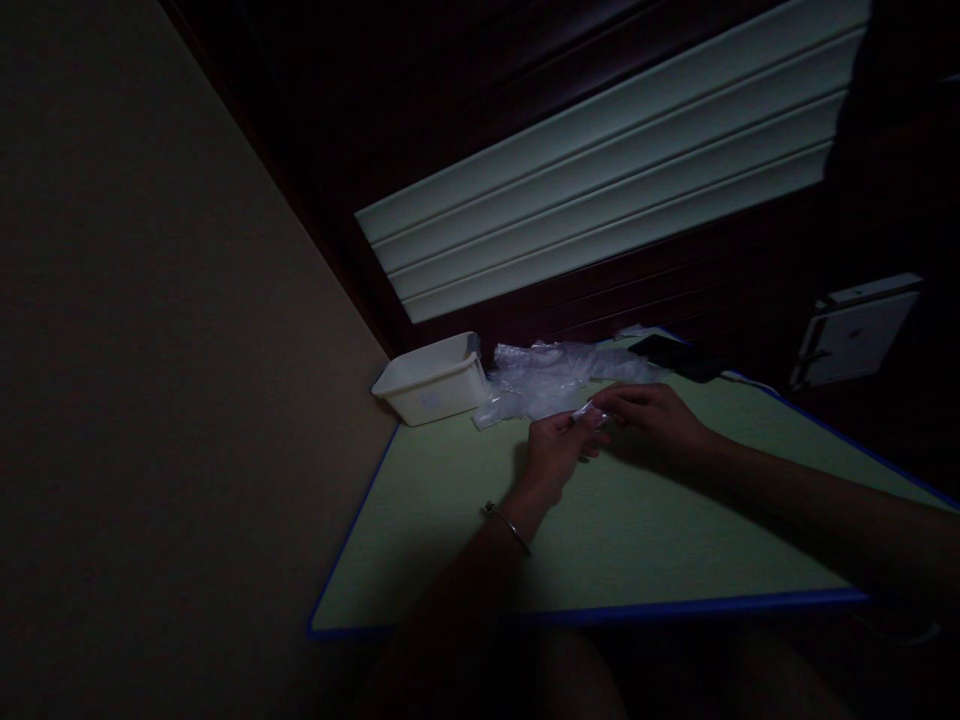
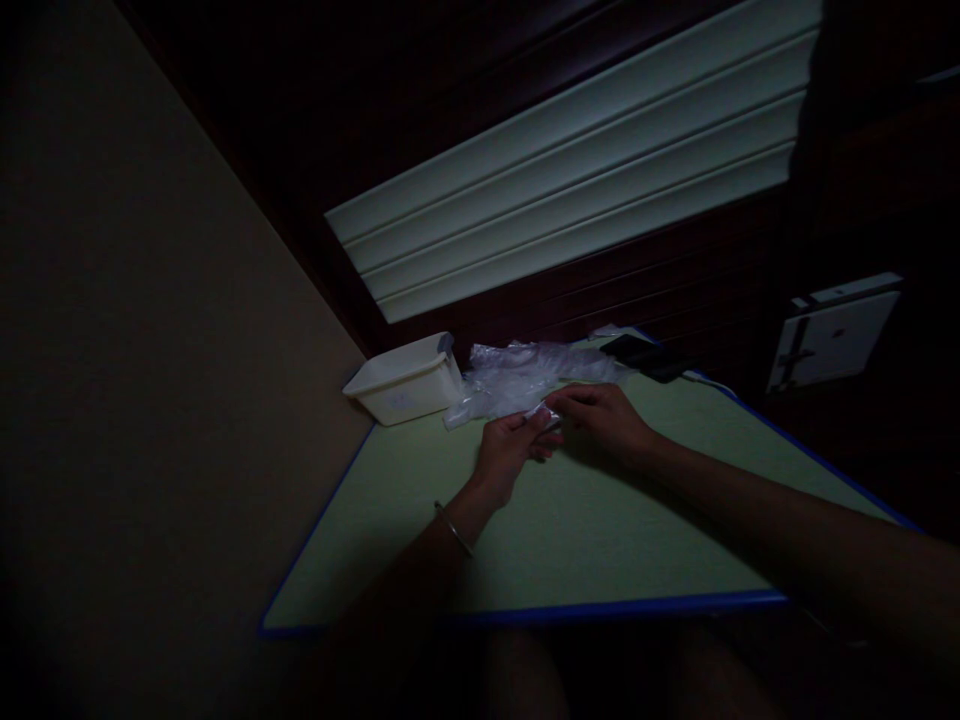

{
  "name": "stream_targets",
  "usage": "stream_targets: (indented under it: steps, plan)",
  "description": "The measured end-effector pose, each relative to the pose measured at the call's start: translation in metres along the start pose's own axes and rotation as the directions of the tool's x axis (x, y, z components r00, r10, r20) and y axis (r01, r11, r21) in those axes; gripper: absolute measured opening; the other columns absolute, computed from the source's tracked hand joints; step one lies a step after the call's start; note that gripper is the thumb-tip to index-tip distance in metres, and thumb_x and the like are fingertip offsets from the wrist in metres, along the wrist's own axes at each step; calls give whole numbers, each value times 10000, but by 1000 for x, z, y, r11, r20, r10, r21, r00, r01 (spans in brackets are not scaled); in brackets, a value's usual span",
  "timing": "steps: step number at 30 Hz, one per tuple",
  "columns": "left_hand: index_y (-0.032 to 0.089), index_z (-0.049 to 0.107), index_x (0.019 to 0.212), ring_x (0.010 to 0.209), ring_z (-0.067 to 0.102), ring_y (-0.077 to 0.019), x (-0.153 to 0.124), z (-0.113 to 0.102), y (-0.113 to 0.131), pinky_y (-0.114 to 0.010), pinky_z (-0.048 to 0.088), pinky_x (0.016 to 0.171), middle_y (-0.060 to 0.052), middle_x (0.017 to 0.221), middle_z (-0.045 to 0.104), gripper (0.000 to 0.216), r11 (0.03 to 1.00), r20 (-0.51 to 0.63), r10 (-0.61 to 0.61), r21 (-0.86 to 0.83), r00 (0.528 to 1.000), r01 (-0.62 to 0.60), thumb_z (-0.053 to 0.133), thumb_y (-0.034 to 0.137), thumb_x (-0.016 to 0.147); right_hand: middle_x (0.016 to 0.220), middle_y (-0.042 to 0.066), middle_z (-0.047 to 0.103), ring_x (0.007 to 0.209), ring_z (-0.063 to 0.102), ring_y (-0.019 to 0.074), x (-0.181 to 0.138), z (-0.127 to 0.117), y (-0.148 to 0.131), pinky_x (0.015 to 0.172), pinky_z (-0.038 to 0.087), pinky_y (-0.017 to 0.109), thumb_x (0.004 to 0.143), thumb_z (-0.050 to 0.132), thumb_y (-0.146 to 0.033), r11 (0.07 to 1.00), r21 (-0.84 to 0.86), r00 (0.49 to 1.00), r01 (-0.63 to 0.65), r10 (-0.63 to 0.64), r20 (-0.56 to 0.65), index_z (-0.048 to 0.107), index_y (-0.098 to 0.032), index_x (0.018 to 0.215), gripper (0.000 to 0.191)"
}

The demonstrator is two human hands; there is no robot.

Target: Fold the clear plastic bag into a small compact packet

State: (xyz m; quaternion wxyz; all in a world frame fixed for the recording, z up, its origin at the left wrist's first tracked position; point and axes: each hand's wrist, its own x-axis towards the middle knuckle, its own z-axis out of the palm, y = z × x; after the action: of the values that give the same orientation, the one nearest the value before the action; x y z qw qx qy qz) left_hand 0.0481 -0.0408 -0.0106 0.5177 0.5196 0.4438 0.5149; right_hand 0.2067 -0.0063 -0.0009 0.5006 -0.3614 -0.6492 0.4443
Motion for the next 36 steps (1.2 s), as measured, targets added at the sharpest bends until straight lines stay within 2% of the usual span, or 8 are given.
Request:
stream_targets:
  steps: [3, 6, 15, 22, 26, 31, 34, 36]
  plan:
    - [95, 716, 847, 641, 659, -145, -1, 2, 2, -225, 435, 543, -135, 821, 730, 386, 999, -11, -37, -6, 999, 37, 732, 461, 725, 789, 45, 718, 720, 604, 190, 1, 0, 1, 672, 450, 313, 736, 691, -470, 1000, -18, 1000, 7, -7, 2, 765, -187, 774, 295]
    - [97, 704, 794, 640, 667, -134, -3, 3, 5, -206, 428, 521, -149, 889, 739, 335, 998, -13, -67, 12, 998, 67, 714, 427, 744, 781, 42, 718, 692, 593, 178, 2, -2, 3, 639, 438, 294, 722, 700, -457, 999, -28, 999, -24, 23, -42, 766, -180, 768, 289]
    - [95, 693, 847, 691, 700, -161, -1, 0, 0, -207, 458, 521, -145, 903, 739, 285, 998, -29, -56, -33, 998, 55, 702, 369, 769, 740, 38, 700, 610, 529, 145, 4, -2, 7, 573, 407, 280, 680, 711, -436, 994, 56, 984, -90, 97, -152, 769, -176, 776, 283]
    - [98, 693, 825, 705, 707, -176, -1, -4, 4, -219, 461, 538, -141, 879, 737, 254, 996, -46, -62, -65, 997, 59, 705, 344, 761, 856, 58, 710, 724, 578, 173, 7, -2, 9, 597, 441, 278, 699, 703, -460, 987, 93, 971, -130, 146, -190, 759, -192, 833, 304]
    - [108, 698, 826, 729, 708, -176, -1, -12, 7, -222, 466, 563, -142, 891, 738, 274, 999, -61, -38, -36, 997, 36, 715, 371, 751, 829, 52, 681, 721, 579, 165, 8, -4, 12, 593, 444, 271, 717, 690, -482, 978, 138, 958, -156, 184, -222, 744, -190, 872, 336]
    - [105, 697, 835, 728, 708, -173, 8, -35, 21, -234, 495, 581, -140, 894, 737, 283, 1000, -82, -27, -15, 996, 25, 725, 372, 746, 805, 59, 667, 690, 561, 158, 6, -4, 13, 577, 423, 274, 752, 660, -482, 976, 89, 955, -196, 211, -208, 735, -174, 867, 338]
    - [97, 698, 871, 735, 709, -173, 20, -64, 45, -237, 512, 600, -139, 895, 736, 274, 1000, -121, 13, 11, 993, -12, 738, 332, 735, 801, 57, 667, 688, 562, 164, 4, -3, 15, 578, 422, 280, 746, 665, -494, 978, 66, 963, -197, 205, -173, 736, -181, 859, 341]
    - [95, 697, 860, 729, 704, -166, 29, -90, 68, -238, 519, 614, -133, 881, 735, 246, 996, -126, 26, 91, 992, -14, 730, 308, 741, 768, 49, 653, 688, 563, 167, 4, -3, 17, 586, 423, 284, 752, 662, -495, 979, 59, 968, -197, 203, -147, 736, -182, 860, 339]
